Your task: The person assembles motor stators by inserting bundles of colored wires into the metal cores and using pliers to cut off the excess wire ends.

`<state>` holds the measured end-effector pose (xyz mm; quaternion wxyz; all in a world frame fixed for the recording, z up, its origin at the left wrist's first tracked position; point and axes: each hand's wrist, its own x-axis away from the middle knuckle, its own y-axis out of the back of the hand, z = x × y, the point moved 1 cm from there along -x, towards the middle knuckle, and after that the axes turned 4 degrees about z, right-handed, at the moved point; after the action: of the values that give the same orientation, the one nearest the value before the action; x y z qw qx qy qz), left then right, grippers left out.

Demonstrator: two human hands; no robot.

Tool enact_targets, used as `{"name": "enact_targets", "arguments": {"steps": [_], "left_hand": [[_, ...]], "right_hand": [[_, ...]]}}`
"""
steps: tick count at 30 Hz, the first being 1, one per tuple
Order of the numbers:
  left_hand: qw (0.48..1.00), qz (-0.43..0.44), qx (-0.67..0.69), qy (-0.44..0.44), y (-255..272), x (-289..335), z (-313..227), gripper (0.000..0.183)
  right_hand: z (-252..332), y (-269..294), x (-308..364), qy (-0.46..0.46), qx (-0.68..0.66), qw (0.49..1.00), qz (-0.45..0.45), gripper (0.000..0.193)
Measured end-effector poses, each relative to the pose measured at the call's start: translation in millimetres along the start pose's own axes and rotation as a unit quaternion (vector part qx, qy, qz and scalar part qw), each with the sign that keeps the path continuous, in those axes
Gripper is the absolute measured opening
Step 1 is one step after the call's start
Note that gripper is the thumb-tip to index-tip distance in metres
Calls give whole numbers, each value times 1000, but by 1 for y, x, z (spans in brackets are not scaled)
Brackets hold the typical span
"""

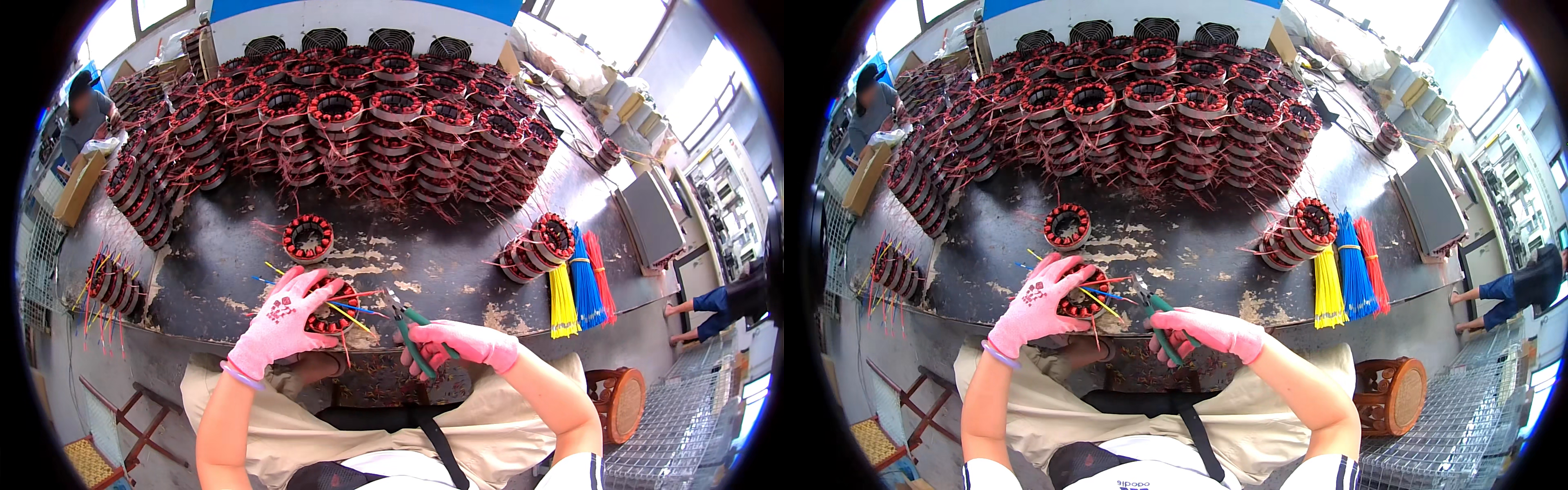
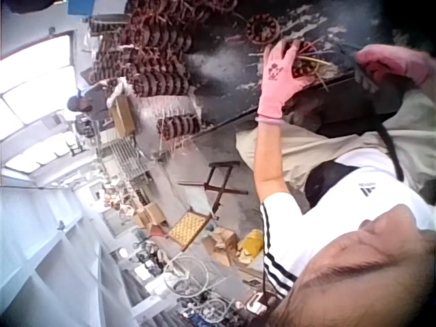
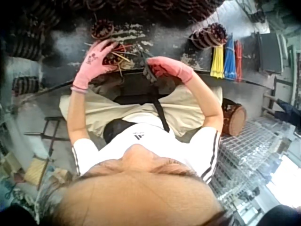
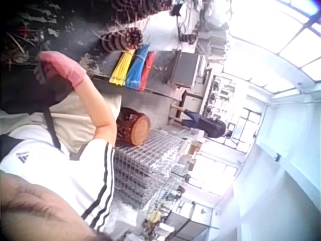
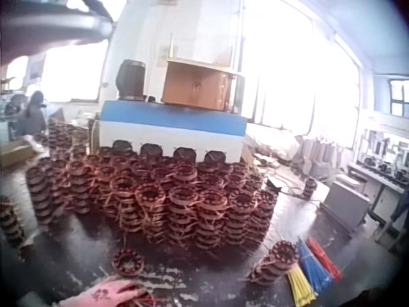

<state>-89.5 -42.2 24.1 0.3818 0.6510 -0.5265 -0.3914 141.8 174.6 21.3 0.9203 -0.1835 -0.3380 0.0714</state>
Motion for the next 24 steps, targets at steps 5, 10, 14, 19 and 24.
{"name": "enact_targets", "arguments": {"steps": [5, 10, 14, 19, 24], "left_hand": [[1000, 2, -3, 8, 1, 1, -1, 94], [1000, -11, -12, 5, -2, 3, 1, 93], [995, -15, -51, 86, -7, 1, -19, 90], [997, -17, -56, 54, -2, -4, -18, 88], [998, 12, -23, 63, -4, -7, -14, 91]], "right_hand": [[7, -9, -2, 32, 42, 996, -75, 54], [4, -10, -3, 65, 34, 993, -93, 49], [-7, 4, 4, 41, -86, 994, -51, 49], [-15, 3, 20, 6, -69, 998, -8, 53], [-14, 4, 10, -6, -60, 998, -15, 54]]}}
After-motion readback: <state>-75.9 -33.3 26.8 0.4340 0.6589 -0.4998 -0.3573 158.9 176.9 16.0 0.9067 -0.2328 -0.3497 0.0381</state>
